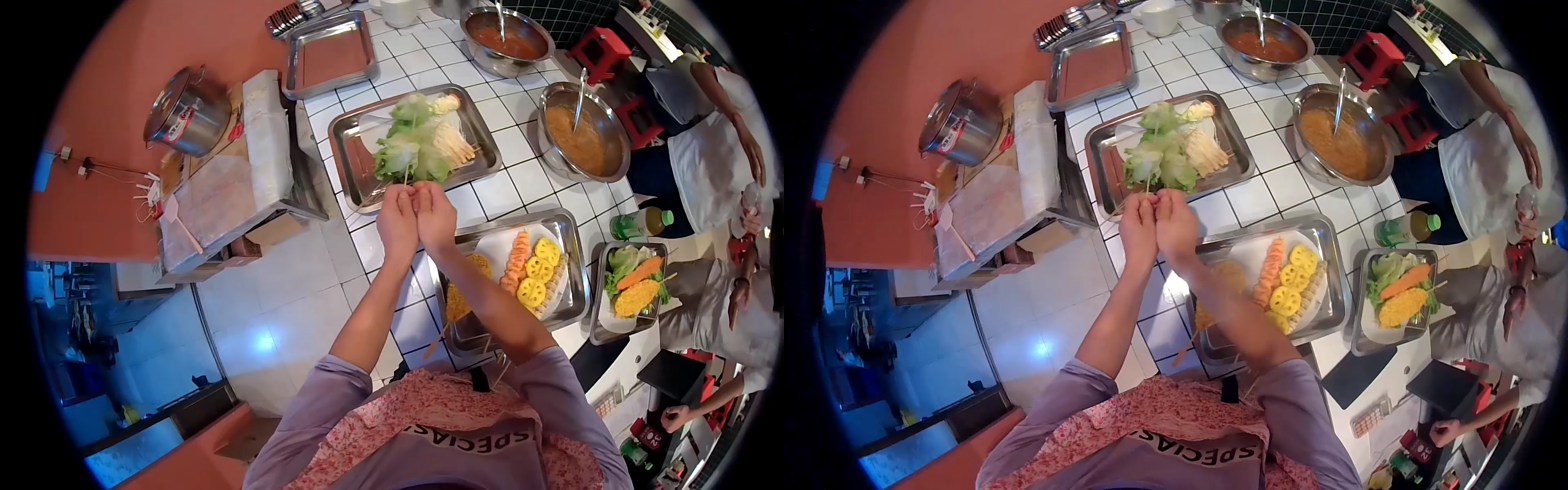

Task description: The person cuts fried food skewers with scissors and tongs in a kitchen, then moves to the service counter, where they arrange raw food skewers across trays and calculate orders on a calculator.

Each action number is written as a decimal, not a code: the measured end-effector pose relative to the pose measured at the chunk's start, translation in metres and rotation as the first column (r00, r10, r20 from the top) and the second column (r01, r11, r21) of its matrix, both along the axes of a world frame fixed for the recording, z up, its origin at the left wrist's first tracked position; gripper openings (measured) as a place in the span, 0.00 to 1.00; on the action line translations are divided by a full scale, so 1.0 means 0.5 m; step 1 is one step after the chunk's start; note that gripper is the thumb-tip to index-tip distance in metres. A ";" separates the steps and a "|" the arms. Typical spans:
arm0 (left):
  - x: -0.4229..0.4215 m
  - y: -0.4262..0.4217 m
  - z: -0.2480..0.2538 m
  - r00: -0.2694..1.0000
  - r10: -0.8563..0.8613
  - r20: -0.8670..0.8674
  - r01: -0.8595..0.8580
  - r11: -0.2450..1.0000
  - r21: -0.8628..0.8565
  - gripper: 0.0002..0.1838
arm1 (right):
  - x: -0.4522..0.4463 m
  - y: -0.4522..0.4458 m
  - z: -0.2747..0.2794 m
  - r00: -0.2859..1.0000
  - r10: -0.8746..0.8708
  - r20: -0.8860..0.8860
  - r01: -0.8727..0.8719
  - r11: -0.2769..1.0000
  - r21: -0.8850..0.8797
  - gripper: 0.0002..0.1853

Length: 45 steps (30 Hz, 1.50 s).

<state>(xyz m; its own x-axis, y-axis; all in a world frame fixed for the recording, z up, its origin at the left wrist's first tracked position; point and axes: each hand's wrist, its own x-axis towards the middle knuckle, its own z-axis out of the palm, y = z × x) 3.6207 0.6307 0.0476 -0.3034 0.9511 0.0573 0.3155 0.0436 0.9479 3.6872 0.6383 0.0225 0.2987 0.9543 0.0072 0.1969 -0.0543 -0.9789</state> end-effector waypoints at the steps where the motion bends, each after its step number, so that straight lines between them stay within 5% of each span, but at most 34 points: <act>1: -0.005 0.003 -0.008 0.998 -0.018 0.063 0.018 1.000 -0.001 0.08 | 0.000 -0.003 0.026 0.996 0.015 0.083 -0.016 1.000 0.013 0.12; 5: -0.032 0.012 0.022 0.825 -0.090 0.558 0.212 0.964 -0.158 0.11 | -0.003 -0.030 0.064 0.901 0.040 0.432 -0.121 0.980 0.160 0.13; 12: -0.072 0.013 0.088 0.603 -0.142 0.785 0.366 0.923 -0.114 0.12 | -0.019 -0.048 0.096 0.848 -0.013 0.530 -0.256 0.866 0.430 0.24; 15: -0.083 0.011 0.120 0.622 -0.171 0.764 0.342 0.937 -0.068 0.12 | -0.028 -0.058 0.122 0.830 0.051 0.556 -0.275 0.903 0.329 0.28; 18: -0.123 0.030 0.111 0.736 -0.180 0.653 0.232 0.973 0.008 0.11 | -0.044 -0.063 0.137 0.899 0.196 0.391 -0.329 0.892 0.309 0.34; 23: -0.213 0.056 0.142 0.797 -0.093 0.597 0.091 0.995 0.033 0.09 | -0.019 -0.010 0.102 0.796 0.308 0.522 -0.508 0.808 0.298 0.23; 27: -0.240 0.054 0.132 0.833 -0.012 0.554 0.005 1.000 0.015 0.09 | -0.047 0.086 0.061 0.504 0.485 0.714 -0.709 0.704 0.022 0.23; 30: -0.241 0.039 0.127 0.827 0.019 0.562 -0.018 1.000 -0.007 0.10 | -0.090 0.121 -0.002 0.253 0.470 0.846 -0.692 0.699 -0.181 0.21; 36: -0.253 0.021 0.104 0.832 0.040 0.554 -0.029 0.999 -0.029 0.10 | -0.091 0.136 -0.065 0.207 0.220 0.953 -0.730 0.683 0.001 0.09; 42: -0.254 0.015 0.075 0.830 0.036 0.556 -0.038 0.999 -0.008 0.10 | -0.095 0.122 -0.033 0.340 0.094 0.936 -0.675 0.718 0.173 0.12; 45: -0.252 0.012 0.072 0.833 0.049 0.551 -0.040 0.999 -0.028 0.10 | -0.096 0.121 -0.044 0.291 0.146 0.946 -0.711 0.694 0.111 0.16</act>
